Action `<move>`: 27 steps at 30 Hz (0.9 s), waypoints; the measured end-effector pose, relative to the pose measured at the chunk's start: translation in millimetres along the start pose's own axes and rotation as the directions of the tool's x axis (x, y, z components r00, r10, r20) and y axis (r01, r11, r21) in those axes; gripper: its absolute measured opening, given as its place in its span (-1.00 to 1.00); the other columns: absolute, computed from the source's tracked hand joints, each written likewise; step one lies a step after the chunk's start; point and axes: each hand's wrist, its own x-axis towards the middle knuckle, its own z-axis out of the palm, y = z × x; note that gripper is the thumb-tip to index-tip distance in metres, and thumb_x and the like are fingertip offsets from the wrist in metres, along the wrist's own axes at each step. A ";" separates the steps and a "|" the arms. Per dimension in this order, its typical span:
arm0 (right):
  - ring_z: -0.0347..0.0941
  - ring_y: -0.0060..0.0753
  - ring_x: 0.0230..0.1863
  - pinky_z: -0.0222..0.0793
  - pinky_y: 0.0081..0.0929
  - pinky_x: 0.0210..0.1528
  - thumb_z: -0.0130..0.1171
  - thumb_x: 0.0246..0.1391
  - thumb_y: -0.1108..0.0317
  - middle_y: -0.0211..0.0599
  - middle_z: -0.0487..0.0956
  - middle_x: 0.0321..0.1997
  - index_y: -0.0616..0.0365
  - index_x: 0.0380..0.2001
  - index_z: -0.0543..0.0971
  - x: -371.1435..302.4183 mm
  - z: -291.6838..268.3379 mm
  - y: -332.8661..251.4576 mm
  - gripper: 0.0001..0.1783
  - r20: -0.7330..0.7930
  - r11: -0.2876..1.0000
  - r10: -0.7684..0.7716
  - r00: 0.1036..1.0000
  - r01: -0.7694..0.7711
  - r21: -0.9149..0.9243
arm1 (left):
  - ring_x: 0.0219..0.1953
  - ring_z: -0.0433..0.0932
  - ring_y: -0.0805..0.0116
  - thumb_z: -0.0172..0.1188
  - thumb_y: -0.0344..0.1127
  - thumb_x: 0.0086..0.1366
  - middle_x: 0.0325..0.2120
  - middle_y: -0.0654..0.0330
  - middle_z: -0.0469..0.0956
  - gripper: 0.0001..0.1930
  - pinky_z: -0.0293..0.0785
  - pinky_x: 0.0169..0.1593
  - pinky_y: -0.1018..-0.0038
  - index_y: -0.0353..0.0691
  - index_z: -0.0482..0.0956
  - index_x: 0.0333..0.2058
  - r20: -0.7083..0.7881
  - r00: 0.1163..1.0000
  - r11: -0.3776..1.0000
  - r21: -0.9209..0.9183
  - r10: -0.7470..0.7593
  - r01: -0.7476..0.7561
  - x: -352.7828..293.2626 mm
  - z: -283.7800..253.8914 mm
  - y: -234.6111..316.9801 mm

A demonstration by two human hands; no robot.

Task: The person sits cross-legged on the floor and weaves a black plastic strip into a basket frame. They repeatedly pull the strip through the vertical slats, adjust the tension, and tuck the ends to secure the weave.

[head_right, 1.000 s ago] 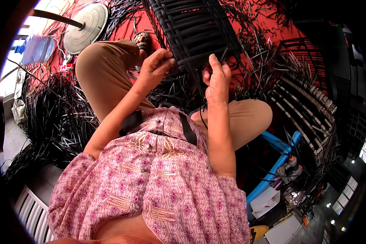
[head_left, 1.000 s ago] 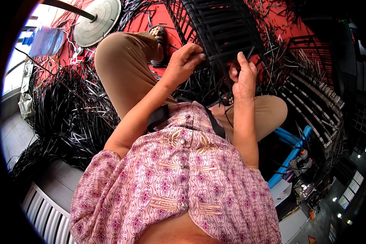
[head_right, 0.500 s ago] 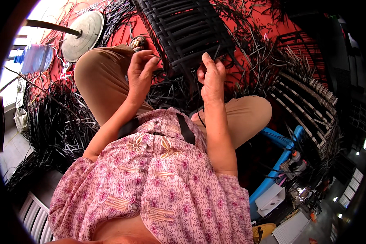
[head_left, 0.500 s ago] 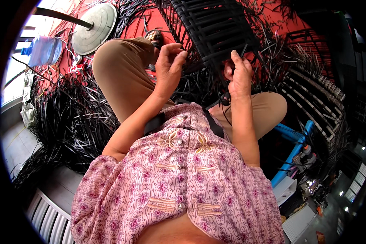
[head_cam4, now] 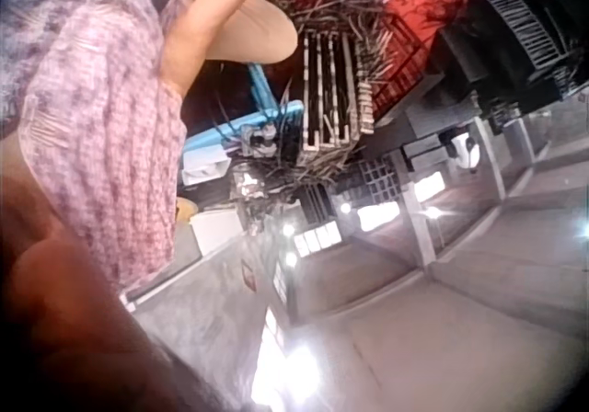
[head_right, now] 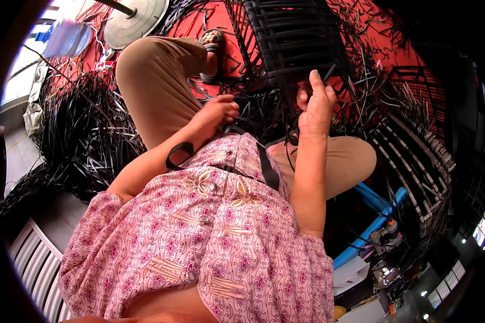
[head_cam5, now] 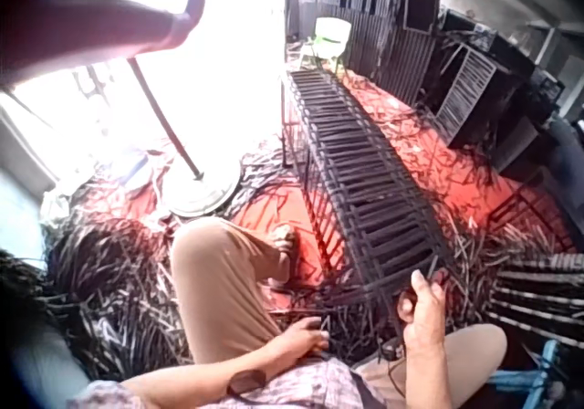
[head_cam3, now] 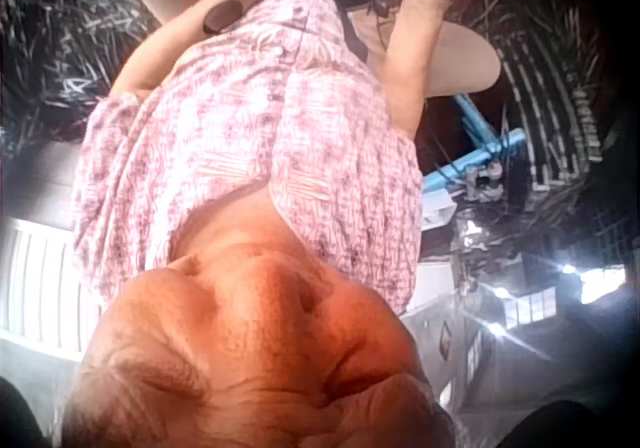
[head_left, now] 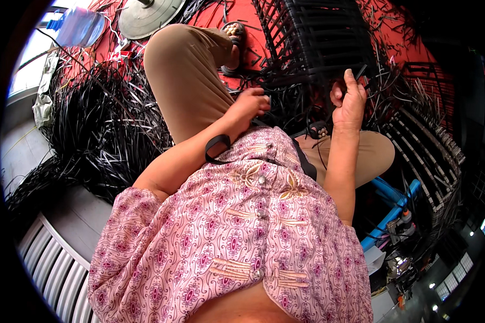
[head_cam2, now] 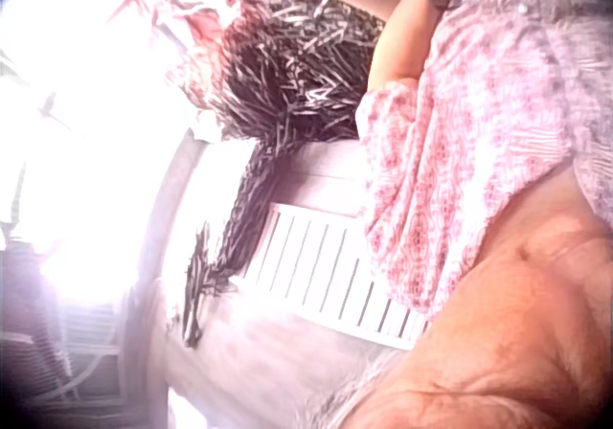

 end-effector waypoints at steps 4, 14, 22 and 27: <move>0.15 -0.69 -0.74 -0.13 -0.68 -0.75 0.23 0.16 0.24 -0.52 0.33 -0.69 0.04 -0.52 0.35 -1.8 3.6 -1.0 -0.70 -0.034 1.000 -0.017 0.999 0.017 -0.001 | -0.23 0.56 0.39 0.18 -0.31 0.28 -0.25 0.10 0.60 -0.32 0.49 -0.13 0.47 -0.39 0.12 0.29 0.413 0.902 0.931 0.362 -0.121 -0.041 -0.5 11.8 -24.8; 0.18 -0.68 -0.69 -0.12 -0.72 -0.73 0.22 0.16 0.25 -0.53 0.31 -0.62 0.03 -0.44 0.36 1.7 -1.9 -0.6 -0.76 0.001 1.000 -0.011 1.000 0.011 0.003 | 0.10 0.47 0.18 0.17 -0.13 0.32 0.08 -0.16 0.45 -0.30 0.35 0.16 0.40 -0.45 0.15 0.27 0.548 0.826 0.688 0.651 -0.134 -0.320 -3.8 17.2 -13.0; 0.17 -0.69 -0.71 -0.07 -0.68 -0.73 0.21 0.17 0.28 -0.51 0.34 -0.65 0.03 -0.53 0.36 30.7 -25.6 -11.1 -0.73 -0.074 0.998 0.011 0.997 -0.007 0.057 | 0.06 0.50 0.21 0.16 -0.11 0.32 0.03 -0.13 0.50 -0.32 0.37 0.13 0.43 -0.45 0.19 0.25 0.548 0.829 0.671 0.659 -0.116 -0.341 0.7 13.2 -17.5; 0.17 -0.65 -0.72 0.03 -0.66 -0.70 0.22 0.17 0.19 -0.49 0.37 -0.67 0.08 -0.55 0.43 57.7 -53.1 -28.2 -0.69 -0.064 0.996 0.002 0.998 0.004 0.093 | -0.09 0.54 0.32 0.17 -0.12 0.32 -0.13 0.01 0.58 -0.33 0.42 0.03 0.45 -0.43 0.22 0.25 0.514 0.834 0.796 0.582 -0.199 -0.168 -0.9 13.8 -13.1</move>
